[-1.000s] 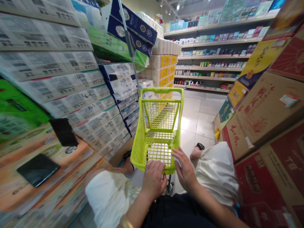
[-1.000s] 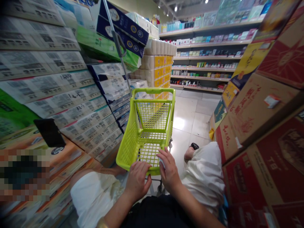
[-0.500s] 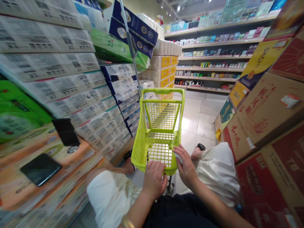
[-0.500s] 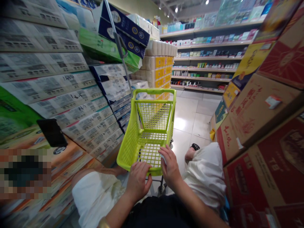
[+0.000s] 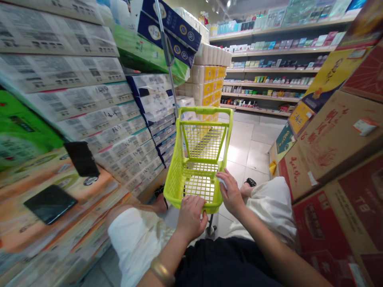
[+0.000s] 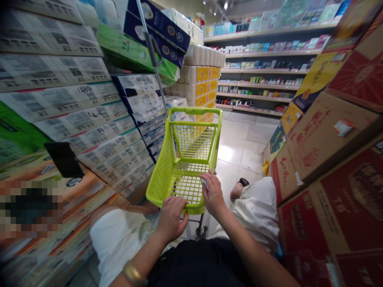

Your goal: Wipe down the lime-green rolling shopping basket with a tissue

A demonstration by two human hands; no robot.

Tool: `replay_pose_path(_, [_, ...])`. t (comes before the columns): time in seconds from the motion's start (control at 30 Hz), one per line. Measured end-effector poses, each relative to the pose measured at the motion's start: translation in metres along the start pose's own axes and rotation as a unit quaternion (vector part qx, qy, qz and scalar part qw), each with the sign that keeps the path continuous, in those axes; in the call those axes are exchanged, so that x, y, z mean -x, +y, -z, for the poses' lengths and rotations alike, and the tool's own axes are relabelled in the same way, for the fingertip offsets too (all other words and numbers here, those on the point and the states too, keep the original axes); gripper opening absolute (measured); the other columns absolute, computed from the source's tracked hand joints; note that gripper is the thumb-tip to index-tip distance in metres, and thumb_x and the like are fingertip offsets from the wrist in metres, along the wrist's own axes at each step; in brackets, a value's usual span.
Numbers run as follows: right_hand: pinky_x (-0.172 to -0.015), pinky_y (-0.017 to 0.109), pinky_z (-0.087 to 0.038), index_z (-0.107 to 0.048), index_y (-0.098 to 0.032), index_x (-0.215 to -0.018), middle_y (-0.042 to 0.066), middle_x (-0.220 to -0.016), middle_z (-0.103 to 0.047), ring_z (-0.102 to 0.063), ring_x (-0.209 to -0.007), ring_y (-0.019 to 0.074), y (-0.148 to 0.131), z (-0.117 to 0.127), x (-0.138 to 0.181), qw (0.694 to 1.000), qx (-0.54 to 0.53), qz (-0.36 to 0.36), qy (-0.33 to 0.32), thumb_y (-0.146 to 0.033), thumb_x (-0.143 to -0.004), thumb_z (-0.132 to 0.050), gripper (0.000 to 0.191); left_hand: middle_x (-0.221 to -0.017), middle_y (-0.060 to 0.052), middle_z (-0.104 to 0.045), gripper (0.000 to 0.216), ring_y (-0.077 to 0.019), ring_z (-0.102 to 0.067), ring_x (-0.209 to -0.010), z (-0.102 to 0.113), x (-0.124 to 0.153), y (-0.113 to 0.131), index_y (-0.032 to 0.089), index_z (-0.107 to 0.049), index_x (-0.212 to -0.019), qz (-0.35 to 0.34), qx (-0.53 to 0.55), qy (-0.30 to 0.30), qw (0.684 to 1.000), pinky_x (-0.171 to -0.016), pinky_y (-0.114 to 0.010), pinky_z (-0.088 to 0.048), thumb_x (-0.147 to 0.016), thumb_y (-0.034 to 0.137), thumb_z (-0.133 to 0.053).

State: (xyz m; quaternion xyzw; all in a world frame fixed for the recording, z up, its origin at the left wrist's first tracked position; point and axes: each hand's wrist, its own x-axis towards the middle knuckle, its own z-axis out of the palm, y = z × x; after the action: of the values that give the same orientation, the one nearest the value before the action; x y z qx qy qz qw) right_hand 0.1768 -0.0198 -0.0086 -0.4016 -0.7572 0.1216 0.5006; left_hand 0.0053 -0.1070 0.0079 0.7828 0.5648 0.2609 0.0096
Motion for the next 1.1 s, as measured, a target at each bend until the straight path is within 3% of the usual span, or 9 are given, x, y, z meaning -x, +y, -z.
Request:
replay_pose_path(0.2, [-0.11,0.049,-0.037,-0.058,-0.025,-0.121,0.007,-0.123,-0.062,-0.042,-0.136,0.0245,-0.026,0.007,0.034,0.997,0.015,0.038,-0.06,-0.017,-0.094,-0.041,0.033,-0.08,-0.003,-0.059,0.013,-0.0216,-0.052,-0.082,0.002,-0.001,-0.008,0.021,-0.052,-0.084,0.003,0.003,0.001,1.0,-0.085,-0.039,-0.037,-0.071,0.018,-0.053])
replay_pose_path(0.3, [-0.11,0.049,-0.035,-0.058,-0.025,-0.119,0.006,-0.122,-0.063,-0.042,-0.136,0.0241,-0.02,0.004,0.025,0.997,0.02,0.04,-0.069,-0.017,-0.094,-0.04,0.032,-0.08,-0.003,-0.058,0.012,-0.0213,-0.052,-0.081,0.005,-0.003,-0.011,0.021,-0.052,-0.083,0.002,0.0,-0.003,1.0,-0.084,-0.039,-0.037,-0.071,0.019,-0.053])
replay_pose_path(0.5, [-0.108,0.05,-0.037,-0.059,-0.024,-0.117,0.008,-0.12,-0.064,-0.044,-0.133,0.0255,0.005,-0.006,-0.009,1.0,0.012,0.004,-0.017,-0.021,-0.094,-0.04,0.03,-0.081,-0.002,-0.059,0.014,-0.021,-0.052,-0.082,0.007,-0.009,-0.014,0.021,-0.054,-0.084,0.002,0.001,-0.012,1.0,-0.083,-0.038,-0.038,-0.07,0.019,-0.053])
replay_pose_path(0.73, [-0.109,0.049,-0.036,-0.057,-0.026,-0.119,0.007,-0.12,-0.063,-0.041,-0.136,0.0242,-0.021,-0.004,0.021,0.997,0.004,0.034,-0.064,-0.017,-0.094,-0.039,0.033,-0.081,-0.002,-0.06,0.011,-0.0215,-0.053,-0.084,0.011,-0.008,-0.021,0.022,-0.054,-0.084,0.01,0.014,-0.02,1.0,-0.084,-0.038,-0.037,-0.073,0.025,-0.054])
replay_pose_path(0.83, [-0.11,0.049,-0.032,-0.056,-0.026,-0.119,0.006,-0.12,-0.064,-0.041,-0.137,0.024,-0.018,-0.003,0.015,0.996,0.021,0.04,-0.08,-0.015,-0.093,-0.039,0.033,-0.081,-0.003,-0.06,0.011,-0.0216,-0.053,-0.083,0.016,-0.008,-0.023,0.021,-0.054,-0.083,0.01,0.025,-0.028,0.999,-0.084,-0.039,-0.037,-0.076,0.029,-0.054])
replay_pose_path(1.0, [-0.108,0.049,-0.034,-0.058,-0.025,-0.116,0.006,-0.119,-0.064,-0.042,-0.136,0.025,0.0,-0.005,-0.012,0.999,0.033,0.016,-0.037,-0.018,-0.094,-0.039,0.03,-0.08,-0.002,-0.059,0.01,-0.0209,-0.053,-0.083,0.018,-0.009,-0.024,0.021,-0.053,-0.081,0.011,0.025,-0.025,0.999,-0.084,-0.038,-0.036,-0.076,0.03,-0.053])
replay_pose_path(1.1, [-0.107,0.048,-0.035,-0.057,-0.025,-0.118,0.007,-0.119,-0.064,-0.043,-0.135,0.0246,-0.006,-0.007,-0.005,0.999,0.028,0.012,-0.025,-0.017,-0.093,-0.039,0.031,-0.079,-0.002,-0.058,0.01,-0.0207,-0.052,-0.082,0.016,-0.008,-0.022,0.021,-0.053,-0.08,0.013,0.021,-0.019,1.0,-0.084,-0.038,-0.036,-0.077,0.031,-0.054])
